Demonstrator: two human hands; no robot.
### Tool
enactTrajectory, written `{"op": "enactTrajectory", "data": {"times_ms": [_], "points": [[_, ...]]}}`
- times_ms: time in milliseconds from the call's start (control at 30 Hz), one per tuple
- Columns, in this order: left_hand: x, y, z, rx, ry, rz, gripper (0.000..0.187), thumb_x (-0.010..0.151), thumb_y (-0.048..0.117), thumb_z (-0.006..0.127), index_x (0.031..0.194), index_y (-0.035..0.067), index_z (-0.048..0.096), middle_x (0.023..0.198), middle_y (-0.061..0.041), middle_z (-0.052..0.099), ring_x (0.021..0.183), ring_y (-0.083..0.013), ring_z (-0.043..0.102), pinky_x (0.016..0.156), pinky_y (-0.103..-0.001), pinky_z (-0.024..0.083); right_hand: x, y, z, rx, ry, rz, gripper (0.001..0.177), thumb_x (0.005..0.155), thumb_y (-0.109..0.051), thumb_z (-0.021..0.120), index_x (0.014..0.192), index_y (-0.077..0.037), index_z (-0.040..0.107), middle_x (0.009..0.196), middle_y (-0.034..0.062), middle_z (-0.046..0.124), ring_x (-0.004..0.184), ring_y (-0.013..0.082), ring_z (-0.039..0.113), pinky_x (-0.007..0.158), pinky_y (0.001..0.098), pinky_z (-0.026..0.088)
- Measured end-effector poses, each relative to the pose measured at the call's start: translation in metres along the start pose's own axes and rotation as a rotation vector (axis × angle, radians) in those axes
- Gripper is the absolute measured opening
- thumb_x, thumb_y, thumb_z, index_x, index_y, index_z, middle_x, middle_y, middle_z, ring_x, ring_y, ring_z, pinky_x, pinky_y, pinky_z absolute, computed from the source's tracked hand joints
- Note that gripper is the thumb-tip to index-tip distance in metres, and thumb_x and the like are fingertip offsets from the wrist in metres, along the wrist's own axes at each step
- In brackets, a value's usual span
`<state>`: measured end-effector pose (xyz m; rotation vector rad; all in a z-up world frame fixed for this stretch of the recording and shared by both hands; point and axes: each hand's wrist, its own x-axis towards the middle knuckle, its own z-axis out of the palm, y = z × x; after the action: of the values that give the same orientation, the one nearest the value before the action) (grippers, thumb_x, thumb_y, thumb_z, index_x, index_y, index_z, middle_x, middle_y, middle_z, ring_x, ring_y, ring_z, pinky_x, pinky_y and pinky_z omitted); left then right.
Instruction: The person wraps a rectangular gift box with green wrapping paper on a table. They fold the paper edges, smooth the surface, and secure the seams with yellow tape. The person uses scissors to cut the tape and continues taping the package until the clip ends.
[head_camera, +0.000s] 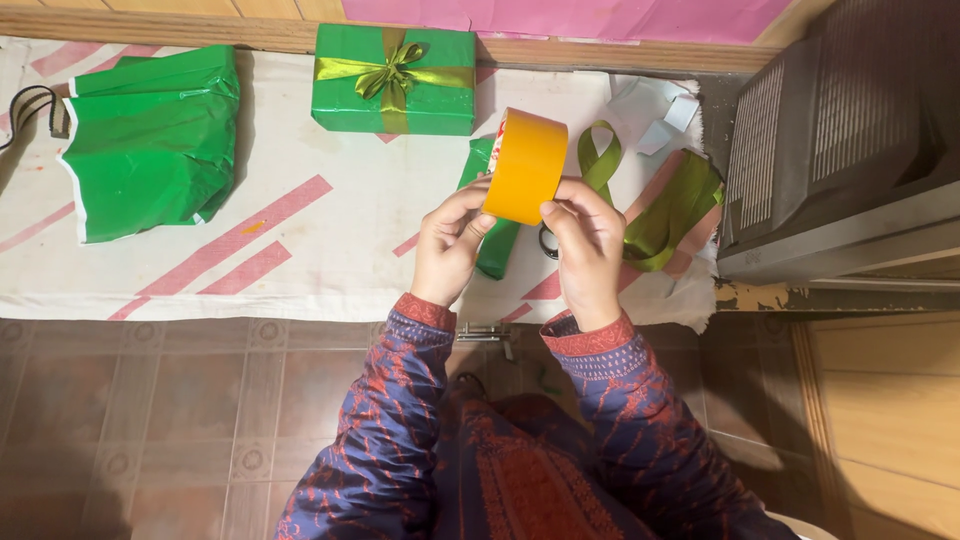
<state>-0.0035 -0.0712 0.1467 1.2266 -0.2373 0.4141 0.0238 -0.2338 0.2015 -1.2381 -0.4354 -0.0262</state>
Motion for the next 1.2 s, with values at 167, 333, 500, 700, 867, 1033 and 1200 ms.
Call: {"op": "enactTrajectory", "data": {"times_ms": [167, 333, 500, 700, 867, 1033, 1200], "points": [[0.002, 0.008, 0.007, 0.041, -0.019, 0.033, 0.022, 0.102, -0.011, 0.057, 0.117, -0.001, 0.069, 0.136, -0.012, 0.066, 0.144, -0.0261, 0.052, 0.120, -0.037, 0.043, -0.002, -0.006, 0.002, -0.114, -0.013, -0.101, 0.012, 0.101, 0.005, 0.057, 0.110, 0.005, 0.065, 0.106, 0.0007, 0.065, 0.095, 0.0076, 0.058, 0.086, 0.0222, 0.048], [0.001, 0.010, 0.011, 0.073, -0.035, 0.066, 0.023, 0.101, -0.012, 0.056, 0.116, -0.001, 0.069, 0.135, -0.012, 0.066, 0.149, -0.0271, 0.048, 0.122, -0.038, 0.041, -0.006, -0.006, 0.003, -0.111, 0.004, -0.116, 0.013, 0.100, 0.007, 0.057, 0.109, 0.006, 0.066, 0.107, 0.0010, 0.064, 0.094, 0.0070, 0.057, 0.084, 0.0214, 0.047], [-0.001, 0.011, 0.012, 0.054, -0.006, 0.066, 0.023, 0.102, -0.012, 0.056, 0.117, -0.001, 0.068, 0.138, -0.013, 0.065, 0.144, -0.0258, 0.053, 0.121, -0.038, 0.042, -0.007, -0.003, 0.005, -0.080, 0.014, -0.103, 0.016, 0.099, 0.008, 0.056, 0.110, 0.006, 0.066, 0.106, 0.0007, 0.065, 0.094, 0.0066, 0.057, 0.084, 0.0209, 0.046], [-0.003, 0.008, 0.014, 0.026, 0.056, 0.016, 0.024, 0.100, -0.012, 0.055, 0.118, -0.001, 0.068, 0.141, -0.014, 0.062, 0.138, -0.0236, 0.056, 0.119, -0.036, 0.043, -0.007, 0.003, 0.004, -0.046, 0.053, -0.047, 0.018, 0.098, 0.010, 0.054, 0.110, 0.007, 0.068, 0.101, 0.0002, 0.065, 0.090, 0.0055, 0.055, 0.080, 0.0204, 0.045], [-0.005, 0.000, 0.019, 0.039, 0.132, 0.005, 0.024, 0.101, -0.010, 0.057, 0.120, -0.003, 0.068, 0.136, -0.014, 0.066, 0.130, -0.0213, 0.061, 0.116, -0.033, 0.045, -0.004, 0.006, 0.002, -0.027, 0.073, -0.048, 0.021, 0.098, 0.011, 0.054, 0.113, 0.009, 0.069, 0.104, 0.0032, 0.069, 0.094, 0.0077, 0.061, 0.086, 0.0225, 0.050], [-0.006, -0.005, 0.021, 0.028, 0.179, -0.022, 0.025, 0.102, -0.007, 0.059, 0.124, -0.004, 0.069, 0.129, -0.011, 0.070, 0.120, -0.0164, 0.065, 0.108, -0.029, 0.050, -0.001, 0.008, 0.000, 0.029, 0.065, -0.027, 0.024, 0.097, 0.012, 0.053, 0.115, 0.010, 0.069, 0.109, 0.0068, 0.071, 0.099, 0.0105, 0.065, 0.092, 0.0249, 0.052], [-0.003, -0.004, 0.022, 0.039, 0.234, -0.105, 0.026, 0.102, -0.006, 0.060, 0.126, -0.004, 0.069, 0.119, -0.009, 0.074, 0.109, -0.0118, 0.066, 0.099, -0.026, 0.052, 0.002, 0.007, 0.001, 0.127, 0.027, 0.033, 0.029, 0.099, 0.011, 0.053, 0.125, 0.010, 0.065, 0.115, 0.0091, 0.070, 0.103, 0.0115, 0.064, 0.093, 0.0253, 0.051]]}}
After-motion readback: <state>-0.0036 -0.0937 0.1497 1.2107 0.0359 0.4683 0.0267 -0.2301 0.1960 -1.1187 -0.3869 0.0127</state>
